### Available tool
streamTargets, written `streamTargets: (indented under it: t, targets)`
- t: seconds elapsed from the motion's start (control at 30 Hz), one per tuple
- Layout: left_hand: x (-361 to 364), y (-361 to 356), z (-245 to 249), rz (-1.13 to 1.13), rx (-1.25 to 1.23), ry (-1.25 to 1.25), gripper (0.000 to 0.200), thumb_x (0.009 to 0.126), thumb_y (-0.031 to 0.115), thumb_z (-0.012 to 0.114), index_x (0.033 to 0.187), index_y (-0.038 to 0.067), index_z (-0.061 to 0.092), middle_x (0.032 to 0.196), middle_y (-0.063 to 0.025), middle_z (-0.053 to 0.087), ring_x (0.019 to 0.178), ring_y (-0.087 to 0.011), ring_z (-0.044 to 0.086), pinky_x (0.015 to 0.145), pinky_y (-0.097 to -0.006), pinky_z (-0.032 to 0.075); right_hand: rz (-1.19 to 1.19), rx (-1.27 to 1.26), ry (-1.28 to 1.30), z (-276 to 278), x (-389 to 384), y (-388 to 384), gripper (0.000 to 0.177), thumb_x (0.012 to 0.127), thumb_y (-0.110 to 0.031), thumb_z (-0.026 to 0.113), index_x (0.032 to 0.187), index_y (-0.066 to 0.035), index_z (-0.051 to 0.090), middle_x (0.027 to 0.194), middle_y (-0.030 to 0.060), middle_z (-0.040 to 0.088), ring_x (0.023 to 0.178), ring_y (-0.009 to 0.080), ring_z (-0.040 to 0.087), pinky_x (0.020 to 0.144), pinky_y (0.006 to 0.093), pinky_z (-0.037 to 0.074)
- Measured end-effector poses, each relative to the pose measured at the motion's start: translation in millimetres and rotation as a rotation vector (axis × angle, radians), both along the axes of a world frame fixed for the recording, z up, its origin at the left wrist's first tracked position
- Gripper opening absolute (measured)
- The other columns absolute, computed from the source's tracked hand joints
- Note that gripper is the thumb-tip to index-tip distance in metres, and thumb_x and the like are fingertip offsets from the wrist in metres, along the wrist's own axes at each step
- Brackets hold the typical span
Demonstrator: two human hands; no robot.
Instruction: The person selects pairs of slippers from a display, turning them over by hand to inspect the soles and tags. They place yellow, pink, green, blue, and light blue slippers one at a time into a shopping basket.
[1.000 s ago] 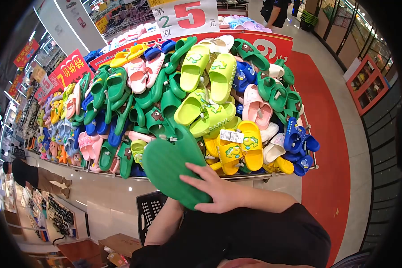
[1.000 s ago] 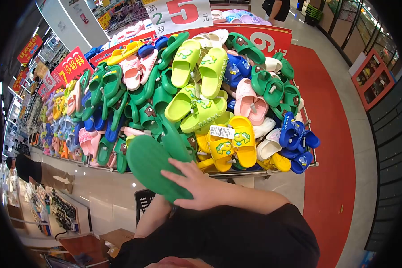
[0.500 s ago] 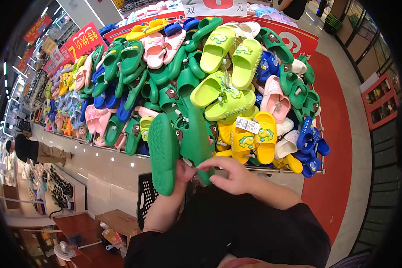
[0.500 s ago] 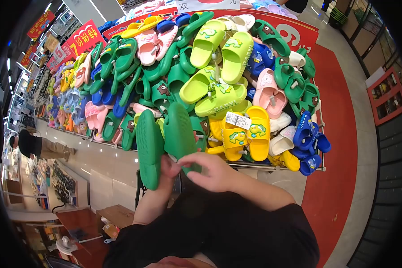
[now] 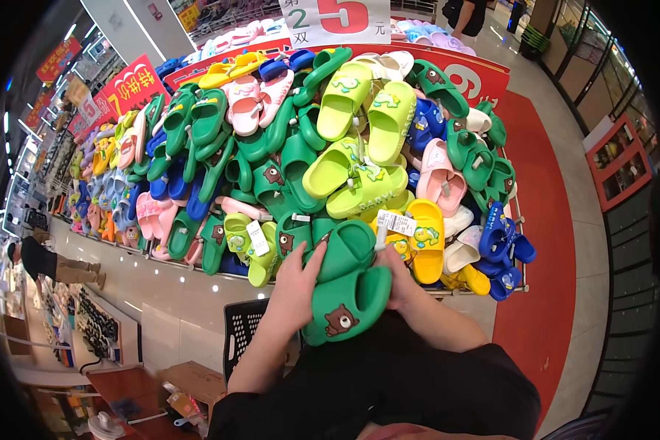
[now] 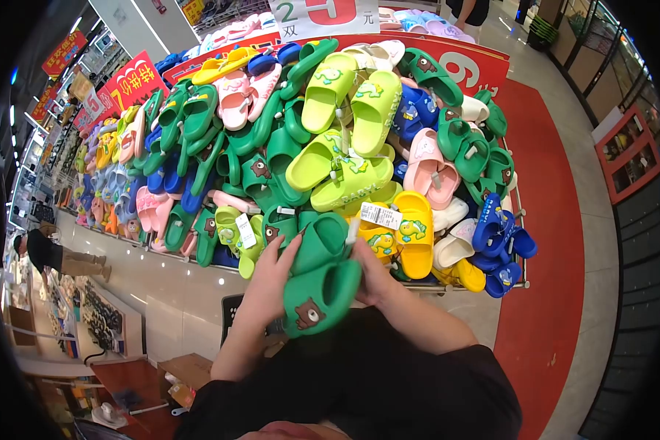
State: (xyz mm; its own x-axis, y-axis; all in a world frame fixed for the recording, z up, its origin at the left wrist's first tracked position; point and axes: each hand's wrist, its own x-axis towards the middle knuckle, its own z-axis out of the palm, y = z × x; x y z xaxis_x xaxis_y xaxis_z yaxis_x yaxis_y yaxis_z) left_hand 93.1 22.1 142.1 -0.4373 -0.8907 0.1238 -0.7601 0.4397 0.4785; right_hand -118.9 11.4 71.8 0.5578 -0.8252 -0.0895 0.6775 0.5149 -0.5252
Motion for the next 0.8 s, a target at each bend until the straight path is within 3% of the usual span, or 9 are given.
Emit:
streamTargets:
  t: [0.03,0.13,0.17,0.3,0.37,0.47,0.6,0.67,0.8]
  targets:
    - [-4.4,5.4,2.1,0.056,-0.035,-0.193,0.082,0.07,0.0,0.068,0.145,0.004,0.034,0.131,-0.029,0.043,0.119,-0.046,0.045,0.101,-0.0461,0.04,-0.021,0.059,0.031,-4.4,3.2,0.5,0.076,0.092,-0.064,0.043,0.144,-0.01,0.032,0.137,0.0159,0.049,0.121,0.0297,0.053,0.105,0.0461,0.043]
    - [-8.9,10.2,-7.8,0.169,0.017,-0.203,0.083,0.069,-0.004,0.064,0.145,0.003,0.031,0.125,-0.0297,0.043,0.114,-0.047,0.047,0.097,-0.0466,0.042,-0.017,0.064,0.018,-6.4,2.1,-4.8,0.067,0.093,-0.053,0.049,0.142,-0.01,0.035,0.137,0.0163,0.048,0.121,0.0292,0.053,0.103,0.0461,0.044]
    - [-11.3,11.6,-9.1,0.268,0.06,-0.106,0.076,0.072,-0.003,0.062,0.142,0.002,0.035,0.119,-0.0294,0.047,0.106,-0.0451,0.051,0.092,-0.0453,0.045,-0.011,0.108,-0.039,-3.2,1.2,-5.3,0.061,0.093,-0.042,0.052,0.141,-0.009,0.035,0.136,0.0166,0.048,0.122,0.0294,0.052,0.102,0.0463,0.045]
    - [-7.2,19.1,-27.8,0.396,0.107,-0.094,0.071,0.075,-0.001,0.062,0.14,0.0,0.034,0.117,-0.0287,0.051,0.098,-0.0427,0.056,0.086,-0.0434,0.048,-0.024,0.07,-0.117,-16.0,1.4,-8.5,0.063,0.091,-0.035,0.055,0.143,-0.009,0.032,0.138,0.0154,0.046,0.125,0.0282,0.049,0.104,0.0446,0.043]
    - [-7.1,21.6,-24.2,0.453,0.367,0.081,0.059,0.077,0.005,0.067,0.132,0.001,0.046,0.117,-0.0257,0.054,0.091,-0.0406,0.059,0.082,-0.0406,0.05,-0.078,-0.071,-0.033,-18.2,2.2,-10.3,0.069,0.09,-0.03,0.058,0.147,-0.009,0.027,0.142,0.0125,0.042,0.13,0.0248,0.043,0.108,0.0411,0.037]
    - [2.4,30.2,-37.6,0.334,0.295,0.34,0.049,0.076,0.01,0.072,0.123,0.005,0.058,0.121,-0.0219,0.055,0.095,-0.038,0.061,0.082,-0.0398,0.05,-0.014,-0.187,0.076,-17.5,4.4,-10.3,0.074,0.089,-0.026,0.059,0.15,-0.009,0.021,0.145,0.0091,0.038,0.132,0.0218,0.038,0.111,0.0383,0.031]
    - [-2.2,47.1,-25.8,0.442,0.374,0.66,0.037,0.077,0.011,0.072,0.112,0.008,0.066,0.121,-0.0189,0.056,0.1,-0.0366,0.062,0.086,-0.0392,0.049,0.147,-0.19,0.069,-37.0,8.5,-11.5,0.074,0.09,-0.021,0.057,0.152,-0.008,0.018,0.15,0.0088,0.032,0.135,0.0207,0.034,0.111,0.0365,0.029]
    - [10.6,56.5,-37.7,0.334,0.11,0.498,0.037,0.077,0.008,0.07,0.114,0.009,0.066,0.12,-0.0173,0.056,0.103,-0.0348,0.062,0.088,-0.0393,0.05,0.243,-0.174,0.132,-27.5,10.2,-17.5,0.073,0.09,-0.019,0.056,0.152,-0.007,0.019,0.149,0.009,0.034,0.135,0.0206,0.036,0.111,0.0359,0.03]
    - [28.9,78.1,-41.7,0.503,-0.05,0.203,0.028,0.079,0.006,0.066,0.106,0.013,0.068,0.111,-0.0189,0.054,0.093,-0.0363,0.062,0.076,-0.0417,0.053,0.492,-0.124,0.189,-25.0,22.4,-31.8,0.06,0.093,-0.02,0.055,0.146,-0.004,0.032,0.142,0.0081,0.044,0.129,0.0197,0.043,0.108,0.0356,0.034]
